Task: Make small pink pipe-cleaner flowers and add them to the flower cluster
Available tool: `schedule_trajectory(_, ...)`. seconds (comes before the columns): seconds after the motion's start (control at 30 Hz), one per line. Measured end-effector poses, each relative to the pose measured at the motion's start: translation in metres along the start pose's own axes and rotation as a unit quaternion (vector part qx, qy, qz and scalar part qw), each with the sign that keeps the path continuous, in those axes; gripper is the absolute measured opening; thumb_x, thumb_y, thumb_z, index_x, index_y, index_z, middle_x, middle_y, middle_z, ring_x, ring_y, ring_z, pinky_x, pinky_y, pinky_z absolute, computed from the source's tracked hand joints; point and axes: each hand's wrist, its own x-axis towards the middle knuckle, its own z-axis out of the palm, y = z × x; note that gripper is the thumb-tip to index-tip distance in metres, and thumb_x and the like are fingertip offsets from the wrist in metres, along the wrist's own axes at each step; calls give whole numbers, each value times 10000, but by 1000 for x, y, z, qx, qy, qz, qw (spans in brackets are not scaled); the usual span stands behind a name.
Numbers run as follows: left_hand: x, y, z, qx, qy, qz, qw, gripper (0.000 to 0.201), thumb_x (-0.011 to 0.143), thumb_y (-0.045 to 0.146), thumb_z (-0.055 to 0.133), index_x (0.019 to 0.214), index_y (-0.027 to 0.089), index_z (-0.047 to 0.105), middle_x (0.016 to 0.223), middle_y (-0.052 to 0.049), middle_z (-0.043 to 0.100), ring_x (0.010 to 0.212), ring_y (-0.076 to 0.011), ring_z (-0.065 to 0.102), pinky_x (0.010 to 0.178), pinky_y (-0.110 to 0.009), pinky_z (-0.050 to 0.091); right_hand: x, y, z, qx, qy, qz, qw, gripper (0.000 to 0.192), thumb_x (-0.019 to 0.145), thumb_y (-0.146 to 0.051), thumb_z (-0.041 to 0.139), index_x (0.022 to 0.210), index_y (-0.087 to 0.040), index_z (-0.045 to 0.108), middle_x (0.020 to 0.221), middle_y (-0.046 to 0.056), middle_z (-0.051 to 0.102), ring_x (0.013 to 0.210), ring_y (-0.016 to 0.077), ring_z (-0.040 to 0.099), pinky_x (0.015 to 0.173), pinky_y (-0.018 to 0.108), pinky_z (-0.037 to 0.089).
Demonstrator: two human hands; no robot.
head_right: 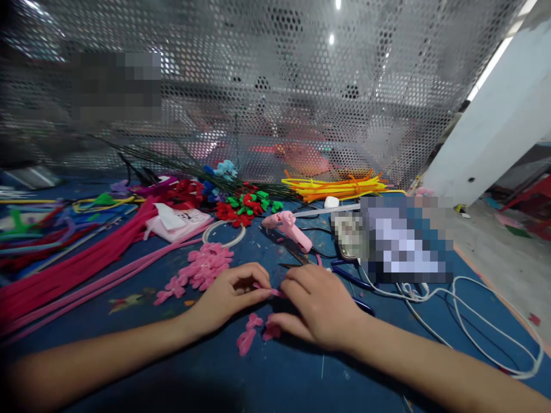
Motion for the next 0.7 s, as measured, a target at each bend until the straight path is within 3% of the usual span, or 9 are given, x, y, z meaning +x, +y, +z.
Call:
schedule_trajectory(0.1,1,-2,-2,14,8,-2,1000,103,750,254,650,729,157,624,783,-17,582,725,-144,550,661,-245,430,12,-6,12,-20,-20,-30,999,246,925,-332,437,922,-141,592,874,85,647,799,201,572,697,322,460)
schedule_trajectory(0.17,1,-2,-2,10,6,-11,1000,112,750,263,653,733,157,622,775,-15,581,708,-140,541,645,-240,422,16,2,12,-33,-18,-15,999,270,924,-367,439,900,-147,593,844,86,643,780,200,570,683,317,450)
schedule_trajectory(0.3,0,0,-3,9,-16,-20,1000,145,761,295,660,747,154,628,766,-17,581,691,-134,534,626,-239,411,10,32,-2,-103,-2,128,986,288,896,-411,479,951,-149,589,864,108,641,821,242,565,717,360,446)
schedule_trajectory(0.37,0,1,-3,7,-20,-21,1000,124,770,278,646,762,155,632,785,-20,584,719,-140,546,648,-244,417,6,37,-6,-103,6,163,981,266,898,-384,485,980,-151,582,909,112,640,865,257,561,752,384,444)
schedule_trajectory(0.47,2,2,-3,-5,-11,-22,1000,91,769,247,628,772,156,635,794,-22,597,740,-148,559,672,-255,423,7,23,-1,2,-12,150,989,265,899,-391,485,993,-159,573,944,98,630,878,238,555,769,372,445)
schedule_trajectory(0.57,3,-1,-3,-28,-2,-31,999,71,744,227,638,748,156,635,775,-17,612,734,-151,570,675,-259,432,16,1,12,97,-47,136,985,208,892,-355,511,920,-163,585,849,62,622,778,191,563,689,306,444)
schedule_trajectory(0.7,5,-3,-5,-89,43,-53,994,117,717,240,677,763,158,607,714,13,603,680,-125,571,669,-245,447,26,-4,22,211,-11,157,965,176,903,-311,519,846,-169,606,763,19,631,673,129,564,614,236,411)
